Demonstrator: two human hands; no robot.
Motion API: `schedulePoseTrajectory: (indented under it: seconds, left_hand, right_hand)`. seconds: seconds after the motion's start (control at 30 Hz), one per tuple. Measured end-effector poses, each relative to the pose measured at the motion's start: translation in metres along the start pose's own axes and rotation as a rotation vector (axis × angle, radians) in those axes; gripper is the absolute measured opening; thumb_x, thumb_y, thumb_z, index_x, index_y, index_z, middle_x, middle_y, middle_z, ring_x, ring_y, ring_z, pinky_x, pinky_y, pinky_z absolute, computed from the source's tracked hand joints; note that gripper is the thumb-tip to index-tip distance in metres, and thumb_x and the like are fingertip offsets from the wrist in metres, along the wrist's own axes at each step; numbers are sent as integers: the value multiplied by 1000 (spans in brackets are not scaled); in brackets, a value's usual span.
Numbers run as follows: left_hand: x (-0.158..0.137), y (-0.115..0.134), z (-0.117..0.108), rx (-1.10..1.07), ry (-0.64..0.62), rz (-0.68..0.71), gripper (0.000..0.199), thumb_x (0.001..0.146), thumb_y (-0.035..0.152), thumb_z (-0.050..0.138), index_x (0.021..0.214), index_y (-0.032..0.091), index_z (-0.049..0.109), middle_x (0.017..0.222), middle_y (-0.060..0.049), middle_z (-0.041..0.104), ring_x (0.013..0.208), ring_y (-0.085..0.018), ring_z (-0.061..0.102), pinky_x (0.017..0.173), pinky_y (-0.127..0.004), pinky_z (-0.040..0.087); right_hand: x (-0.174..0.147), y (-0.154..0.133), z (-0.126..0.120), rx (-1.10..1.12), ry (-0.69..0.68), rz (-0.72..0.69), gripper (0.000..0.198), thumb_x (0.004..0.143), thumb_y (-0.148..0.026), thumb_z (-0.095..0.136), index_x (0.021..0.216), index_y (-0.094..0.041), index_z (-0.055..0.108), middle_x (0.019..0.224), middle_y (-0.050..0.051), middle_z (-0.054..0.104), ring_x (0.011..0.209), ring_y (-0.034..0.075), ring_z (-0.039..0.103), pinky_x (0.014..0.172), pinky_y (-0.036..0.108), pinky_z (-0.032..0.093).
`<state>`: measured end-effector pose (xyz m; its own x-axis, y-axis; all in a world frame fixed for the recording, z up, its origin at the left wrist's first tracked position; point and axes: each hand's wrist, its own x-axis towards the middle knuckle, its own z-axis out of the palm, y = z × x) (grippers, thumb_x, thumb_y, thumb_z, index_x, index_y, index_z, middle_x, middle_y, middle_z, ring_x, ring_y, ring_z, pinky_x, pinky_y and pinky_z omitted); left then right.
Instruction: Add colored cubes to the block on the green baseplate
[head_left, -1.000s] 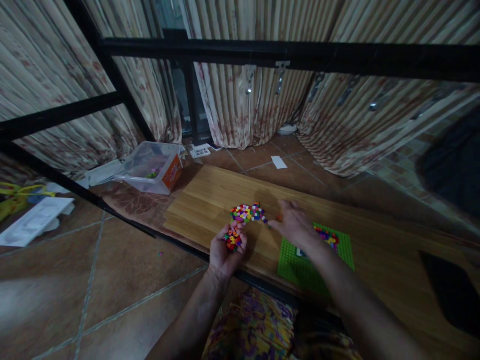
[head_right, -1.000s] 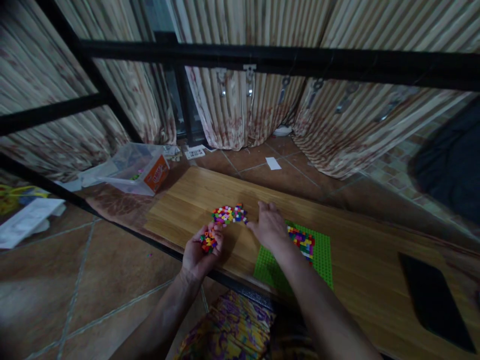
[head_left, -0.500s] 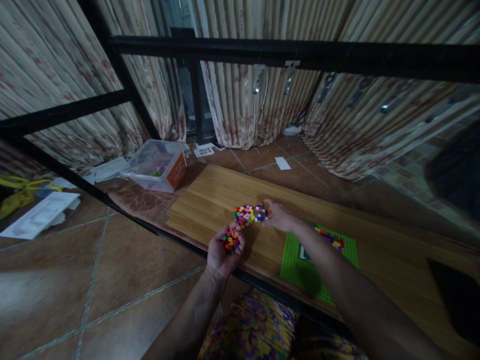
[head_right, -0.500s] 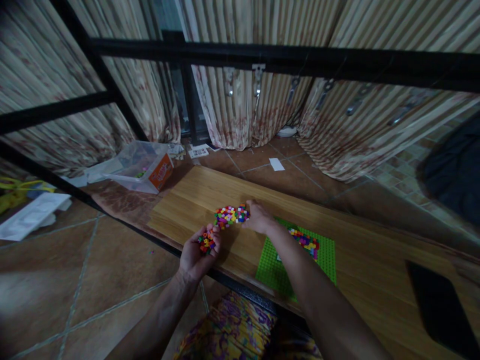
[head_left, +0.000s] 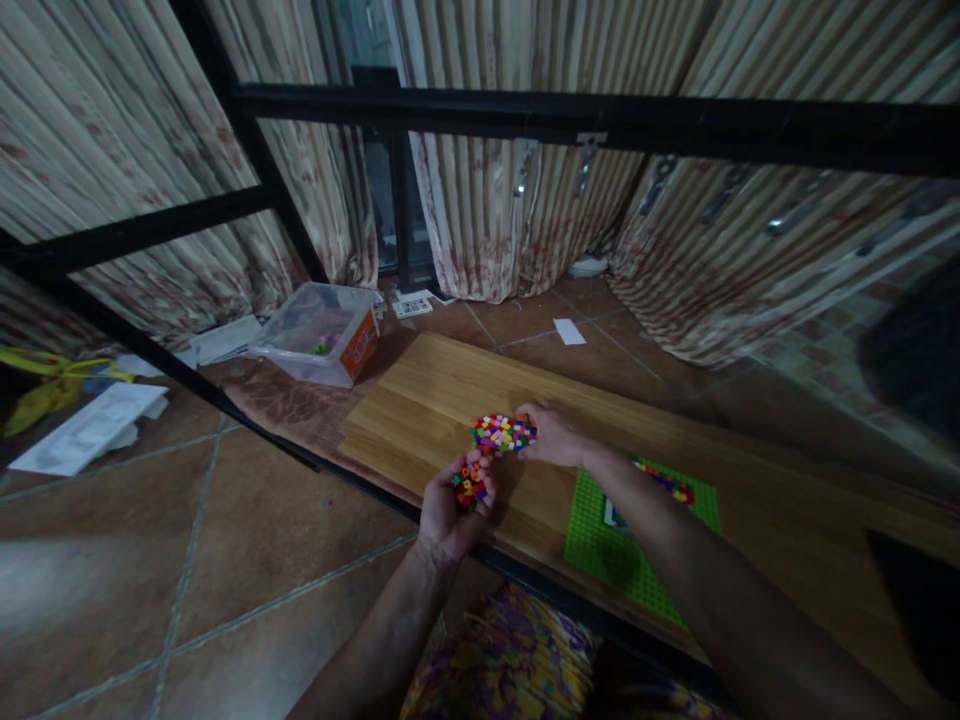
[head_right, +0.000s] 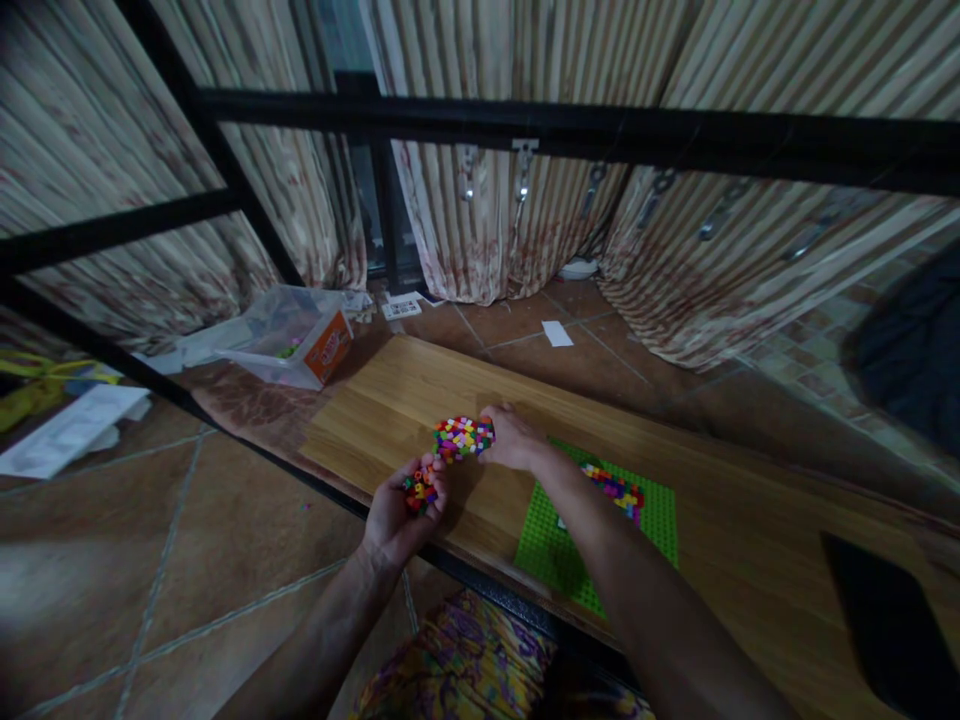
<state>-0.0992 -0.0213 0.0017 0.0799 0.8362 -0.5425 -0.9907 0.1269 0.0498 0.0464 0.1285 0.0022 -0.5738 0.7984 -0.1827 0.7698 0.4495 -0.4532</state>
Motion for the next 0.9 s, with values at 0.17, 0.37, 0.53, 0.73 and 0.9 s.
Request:
schedulePoseTrajectory:
  seconds: [0.17, 0.37, 0.53, 0.73, 0.9]
  left_hand:
    - [1, 0, 2, 7, 10, 2, 20, 87, 16, 45, 81, 9, 63, 75, -7, 63, 62, -9, 59, 60, -20, 53]
    - [1, -1, 4, 9, 30, -7, 21, 86, 16, 44, 81, 9, 63, 74, -7, 63, 61, -9, 60, 60, -20, 54]
    - [1, -1, 5, 12, 32, 1, 19, 86, 16, 46, 80, 9, 63, 74, -7, 63, 62, -9, 60, 59, -20, 53]
    - [2, -3, 4, 40, 33, 22, 20, 87, 16, 46, 82, 8, 63, 76, -8, 64, 63, -10, 61, 58, -19, 54]
    - [2, -3, 4, 49, 39, 19, 21, 87, 16, 45, 82, 9, 63, 75, -7, 64, 62, -9, 61, 58, -20, 54]
  right_hand:
    - [-15, -5, -2, 43, 15, -2, 56, 58, -22, 76, 108, -20, 51, 98, 2, 60, 87, 16, 57, 74, 25, 41]
    - [-31, -10, -4, 96, 45, 10, 48, 63, -21, 70, 107, -20, 49, 85, -1, 60, 73, 13, 56, 67, 24, 39]
    - [-37, -12, -2, 14, 97, -49, 34, 71, -15, 60, 103, -19, 49, 80, -1, 59, 69, 13, 55, 67, 24, 38]
    - [-44, -11, 5, -109, 159, -158, 24, 78, -9, 53, 101, -17, 52, 96, 6, 60, 87, 16, 57, 78, 26, 39]
    - [-43, -13, 8, -149, 139, -221, 20, 84, -13, 52, 102, -18, 58, 100, 7, 60, 93, 17, 56, 84, 28, 40]
